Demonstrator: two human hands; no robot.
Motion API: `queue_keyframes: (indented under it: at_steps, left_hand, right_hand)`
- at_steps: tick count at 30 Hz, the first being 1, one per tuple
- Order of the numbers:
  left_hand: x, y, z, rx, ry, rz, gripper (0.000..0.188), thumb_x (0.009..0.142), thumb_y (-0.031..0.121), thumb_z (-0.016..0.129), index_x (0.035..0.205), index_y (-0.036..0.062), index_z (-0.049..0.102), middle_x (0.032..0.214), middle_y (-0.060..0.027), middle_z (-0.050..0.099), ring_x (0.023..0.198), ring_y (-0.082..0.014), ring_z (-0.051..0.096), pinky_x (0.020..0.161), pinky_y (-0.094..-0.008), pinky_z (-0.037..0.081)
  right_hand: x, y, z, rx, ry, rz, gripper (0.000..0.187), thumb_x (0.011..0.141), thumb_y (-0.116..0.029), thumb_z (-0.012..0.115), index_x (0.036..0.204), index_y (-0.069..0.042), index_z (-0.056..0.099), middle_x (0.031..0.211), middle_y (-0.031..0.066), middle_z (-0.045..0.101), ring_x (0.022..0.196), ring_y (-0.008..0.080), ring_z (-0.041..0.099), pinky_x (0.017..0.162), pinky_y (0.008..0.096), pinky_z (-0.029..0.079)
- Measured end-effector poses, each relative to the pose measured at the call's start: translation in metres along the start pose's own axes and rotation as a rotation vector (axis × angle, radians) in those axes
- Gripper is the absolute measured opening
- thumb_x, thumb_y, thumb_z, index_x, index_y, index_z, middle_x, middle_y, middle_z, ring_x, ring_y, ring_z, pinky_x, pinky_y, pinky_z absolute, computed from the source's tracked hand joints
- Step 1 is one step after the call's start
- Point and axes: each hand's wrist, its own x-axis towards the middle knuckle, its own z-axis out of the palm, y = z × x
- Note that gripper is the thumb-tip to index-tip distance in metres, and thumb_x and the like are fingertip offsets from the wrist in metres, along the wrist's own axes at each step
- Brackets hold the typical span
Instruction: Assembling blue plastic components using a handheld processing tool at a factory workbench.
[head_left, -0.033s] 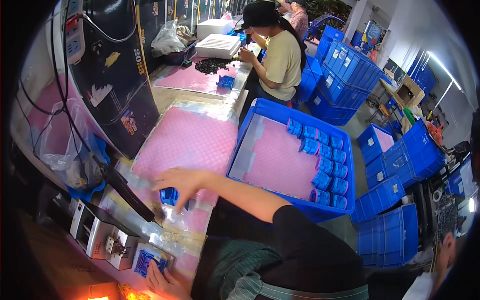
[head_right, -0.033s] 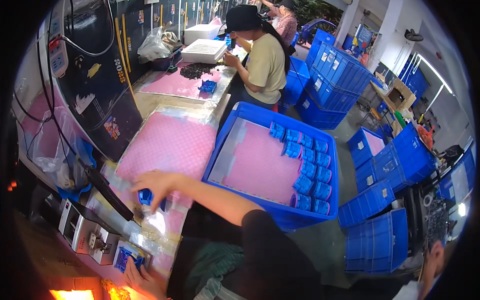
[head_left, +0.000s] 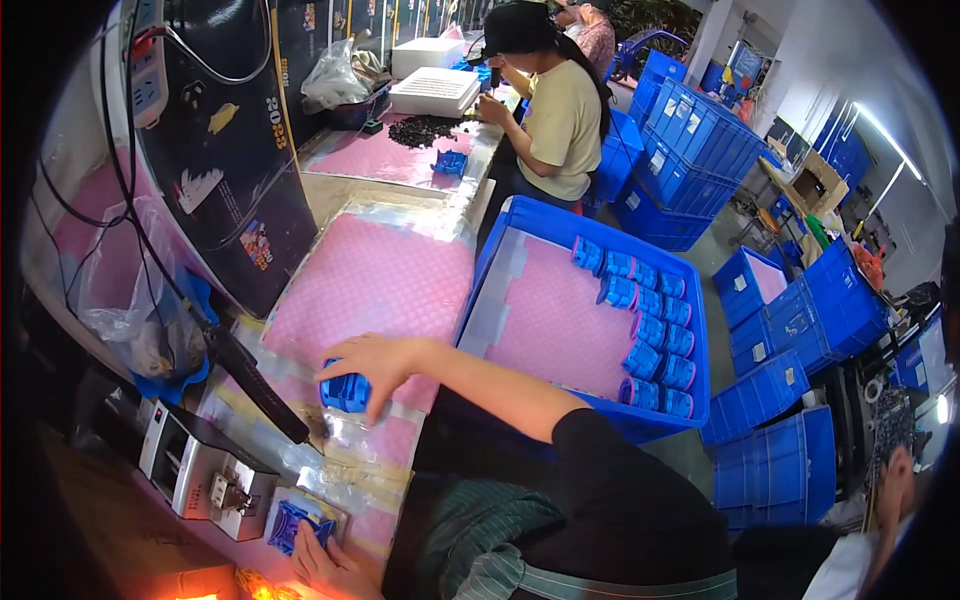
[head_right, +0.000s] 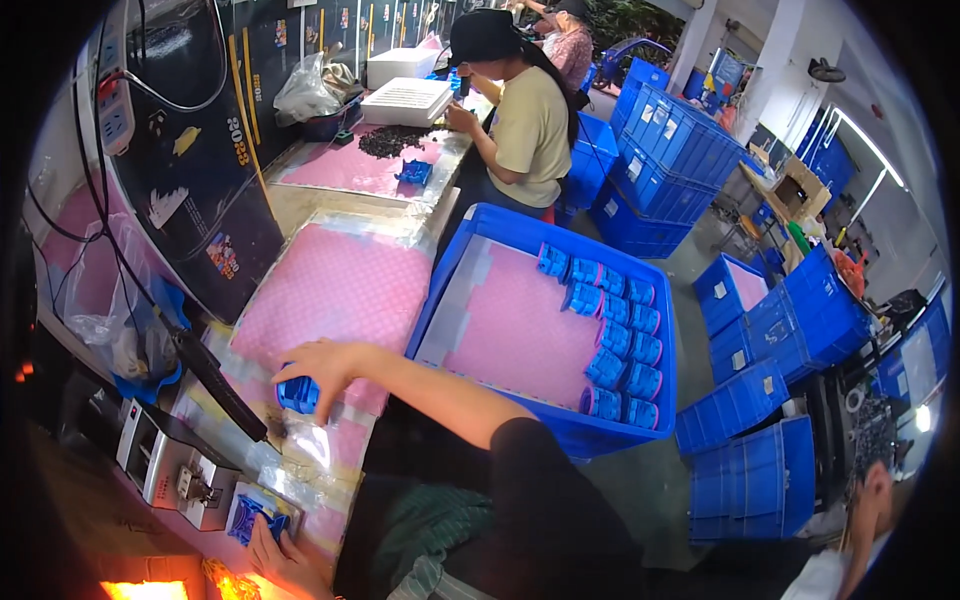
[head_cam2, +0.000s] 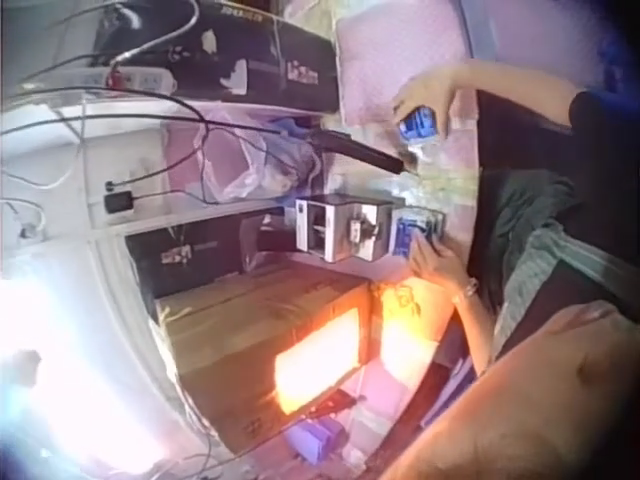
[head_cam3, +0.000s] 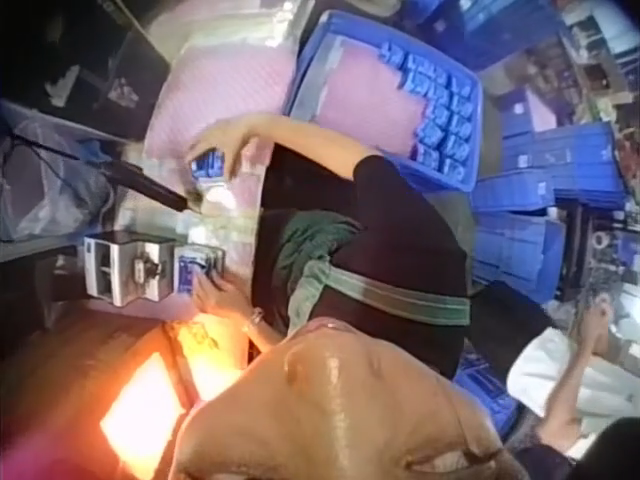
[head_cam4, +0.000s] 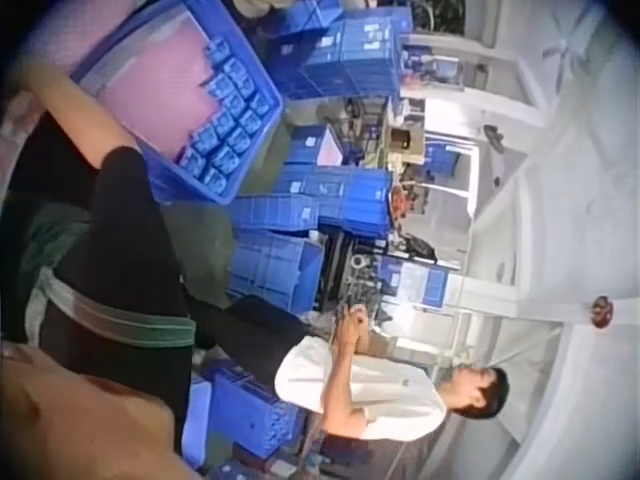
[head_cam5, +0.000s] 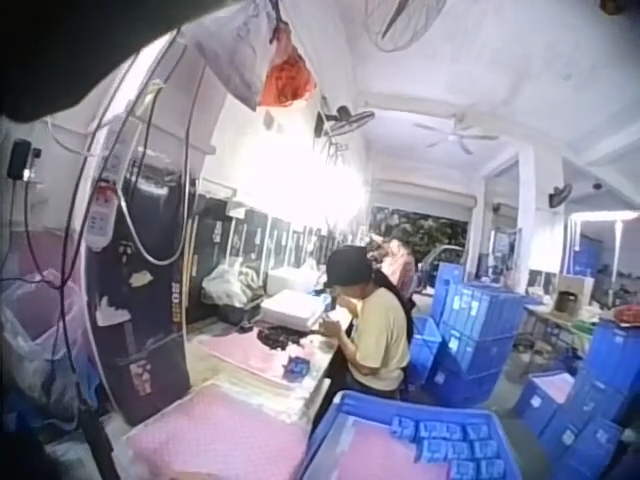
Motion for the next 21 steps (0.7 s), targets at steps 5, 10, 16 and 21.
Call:
queue_keyframes:
  at_steps: [5,10,16,21]
  left_hand:
    - [-0.019,-0.026,0.023,-0.013,-0.003,-0.011,0.038,0.090,0.016,0.062,0.125,0.0026,0.063,0.121,-0.0131,0.065,0.109,-0.0339,0.057,0.100,-0.0477,0.040]
    - [-0.022,-0.027,0.020,0.015,-0.063,-0.043,0.040,0.089,0.013,0.062,0.127,0.0016,0.062,0.124,-0.0136,0.063,0.114,-0.0331,0.056,0.102,-0.0460,0.039]
    - [-0.029,-0.025,0.004,-0.230,0.056,-0.187,0.037,0.082,-0.002,0.068,0.119,0.0038,0.067,0.123,-0.0132,0.064,0.114,-0.0334,0.059,0.102,-0.0446,0.043]
    - [-0.019,-0.031,-0.015,-0.390,0.232,-0.303,0.023,0.085,-0.004,0.065,0.107,0.0011,0.071,0.108,-0.0132,0.069,0.102,-0.0300,0.064,0.089,-0.0378,0.050]
  right_hand:
    - [-0.032,-0.012,-0.016,-0.005,-0.134,0.231,0.100,0.053,-0.043,0.090,0.138,-0.011,0.048,0.126,0.0191,0.055,0.119,0.0382,0.051,0.102,0.0435,0.042]
    - [-0.022,-0.036,0.014,-0.041,0.051,0.161,0.094,0.055,-0.039,0.089,0.131,-0.002,0.048,0.117,0.0205,0.055,0.112,0.0391,0.053,0.099,0.0464,0.043]
    - [0.001,-0.089,0.017,-0.016,0.228,0.141,0.097,0.061,-0.036,0.091,0.140,-0.001,0.046,0.138,0.0214,0.051,0.129,0.0383,0.048,0.110,0.0435,0.038]
    - [0.029,-0.154,0.032,0.185,0.043,-0.030,0.098,0.060,-0.028,0.092,0.142,-0.002,0.047,0.137,0.0183,0.051,0.129,0.0353,0.049,0.108,0.0414,0.040]
